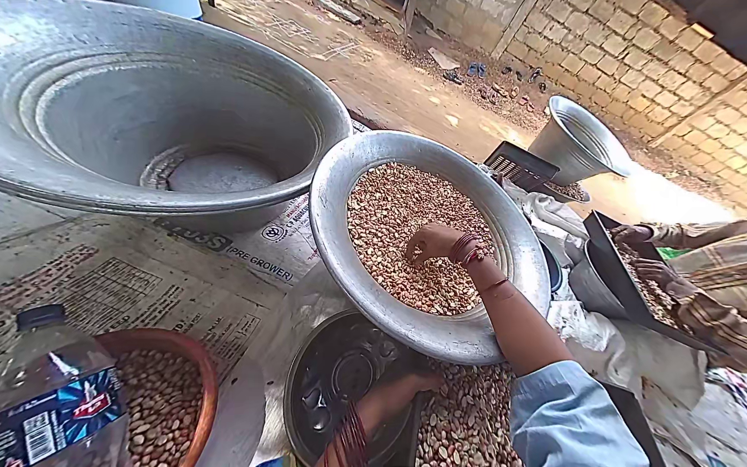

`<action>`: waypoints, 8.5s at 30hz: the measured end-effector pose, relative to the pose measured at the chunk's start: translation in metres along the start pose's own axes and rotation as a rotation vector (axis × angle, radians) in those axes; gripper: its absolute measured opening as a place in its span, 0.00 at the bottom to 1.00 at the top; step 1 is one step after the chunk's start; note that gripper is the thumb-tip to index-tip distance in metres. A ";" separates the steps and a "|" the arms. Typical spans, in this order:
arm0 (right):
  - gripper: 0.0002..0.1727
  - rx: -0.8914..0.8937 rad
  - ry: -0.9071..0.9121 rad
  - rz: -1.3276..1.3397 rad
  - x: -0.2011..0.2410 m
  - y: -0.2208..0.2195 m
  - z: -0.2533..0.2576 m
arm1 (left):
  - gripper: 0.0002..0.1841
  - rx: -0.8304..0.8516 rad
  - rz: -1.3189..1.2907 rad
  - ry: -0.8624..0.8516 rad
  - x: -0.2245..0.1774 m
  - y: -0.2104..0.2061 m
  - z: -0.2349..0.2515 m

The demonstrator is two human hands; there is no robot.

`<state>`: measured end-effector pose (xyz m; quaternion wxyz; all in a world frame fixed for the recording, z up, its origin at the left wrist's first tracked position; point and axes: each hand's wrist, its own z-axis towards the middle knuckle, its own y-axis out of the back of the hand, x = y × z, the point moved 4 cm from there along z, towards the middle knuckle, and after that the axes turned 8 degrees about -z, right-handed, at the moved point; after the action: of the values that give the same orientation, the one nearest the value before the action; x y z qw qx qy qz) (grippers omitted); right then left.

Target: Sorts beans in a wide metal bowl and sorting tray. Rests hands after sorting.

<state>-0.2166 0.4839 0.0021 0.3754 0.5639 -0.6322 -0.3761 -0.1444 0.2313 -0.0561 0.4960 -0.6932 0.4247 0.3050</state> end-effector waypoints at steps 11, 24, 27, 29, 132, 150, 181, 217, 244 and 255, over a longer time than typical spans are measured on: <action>0.14 0.091 -0.036 0.128 0.007 0.008 -0.006 | 0.13 -0.012 -0.029 -0.001 0.000 0.000 -0.001; 0.16 -0.192 -0.149 1.091 -0.006 0.013 -0.022 | 0.11 -0.020 -0.004 0.017 0.005 0.002 0.001; 0.17 0.177 0.132 1.092 0.062 0.001 0.011 | 0.15 -0.014 0.020 0.036 0.005 0.002 0.002; 0.17 0.133 0.104 1.153 0.051 -0.014 0.026 | 0.16 -0.003 0.035 0.046 0.005 0.000 0.003; 0.51 -0.335 -0.736 0.427 -0.020 0.017 0.018 | 0.21 0.005 -0.024 -0.022 0.004 0.000 0.004; 0.14 -0.567 -0.656 0.055 -0.044 0.052 -0.123 | 0.18 0.014 0.043 0.006 -0.001 -0.001 0.004; 0.15 -0.738 -0.619 1.170 -0.054 0.022 -0.036 | 0.20 0.006 0.020 -0.008 0.005 0.000 0.008; 0.09 -0.671 -0.385 0.151 -0.008 0.013 0.005 | 0.17 -0.031 -0.069 -0.024 0.002 0.000 -0.001; 0.08 -0.288 0.191 0.123 0.202 0.063 -0.101 | 0.15 -0.028 -0.061 -0.167 -0.005 -0.004 -0.002; 0.10 -0.501 -0.565 0.027 -0.033 0.083 0.013 | 0.24 0.000 -0.082 -0.058 -0.002 -0.003 0.001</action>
<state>-0.2614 0.5240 0.0689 0.3173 0.3202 -0.6067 -0.6548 -0.1428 0.2334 -0.0540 0.5204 -0.7007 0.3815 0.3044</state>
